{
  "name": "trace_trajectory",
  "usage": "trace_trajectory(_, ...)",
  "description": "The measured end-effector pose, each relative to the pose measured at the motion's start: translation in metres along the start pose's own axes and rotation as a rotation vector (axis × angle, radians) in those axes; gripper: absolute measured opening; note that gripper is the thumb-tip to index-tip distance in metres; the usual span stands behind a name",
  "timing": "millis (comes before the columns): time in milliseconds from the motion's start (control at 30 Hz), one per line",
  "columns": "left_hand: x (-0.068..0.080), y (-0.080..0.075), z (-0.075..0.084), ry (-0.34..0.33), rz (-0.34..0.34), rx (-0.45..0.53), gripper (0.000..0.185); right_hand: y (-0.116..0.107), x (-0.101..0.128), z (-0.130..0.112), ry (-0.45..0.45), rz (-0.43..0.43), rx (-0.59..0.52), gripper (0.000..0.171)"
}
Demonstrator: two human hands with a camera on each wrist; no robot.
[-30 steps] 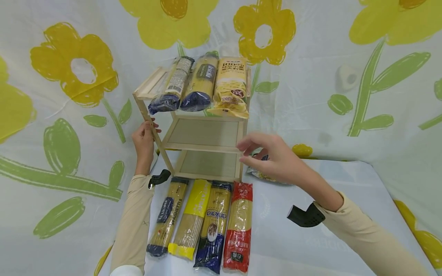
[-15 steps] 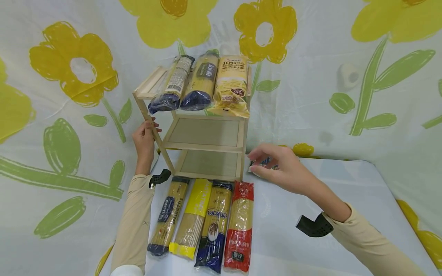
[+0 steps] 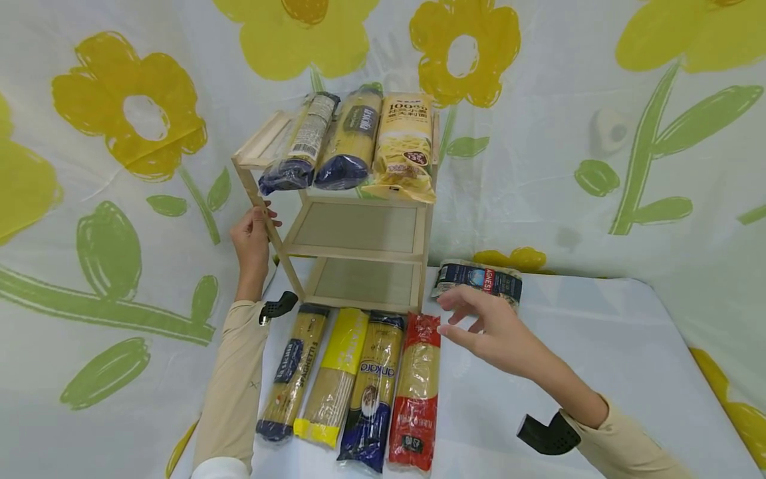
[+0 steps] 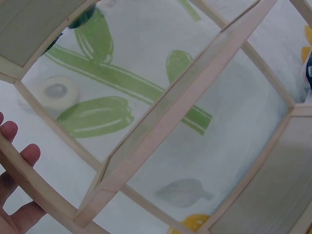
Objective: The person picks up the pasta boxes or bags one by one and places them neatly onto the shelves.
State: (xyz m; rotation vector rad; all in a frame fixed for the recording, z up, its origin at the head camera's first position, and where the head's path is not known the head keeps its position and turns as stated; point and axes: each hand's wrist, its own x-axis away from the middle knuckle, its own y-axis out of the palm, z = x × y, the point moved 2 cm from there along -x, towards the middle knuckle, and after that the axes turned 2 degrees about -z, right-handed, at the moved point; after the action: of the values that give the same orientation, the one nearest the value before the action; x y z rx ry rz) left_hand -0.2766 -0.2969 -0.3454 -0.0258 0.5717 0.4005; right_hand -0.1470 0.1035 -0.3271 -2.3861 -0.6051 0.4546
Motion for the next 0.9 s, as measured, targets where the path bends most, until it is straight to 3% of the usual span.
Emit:
trace_trajectory(533, -0.001, 0.001, -0.001, -0.005, -0.008, -0.003, 0.033, 0.060, 0.033, 0.032, 0.352, -0.034, -0.168, 0.050)
trace_trajectory(900, -0.001, -0.001, -0.004, -0.015, 0.007, -0.040, 0.032, 0.102, 0.053, 0.057, 0.486, -0.099, -0.203, 0.064)
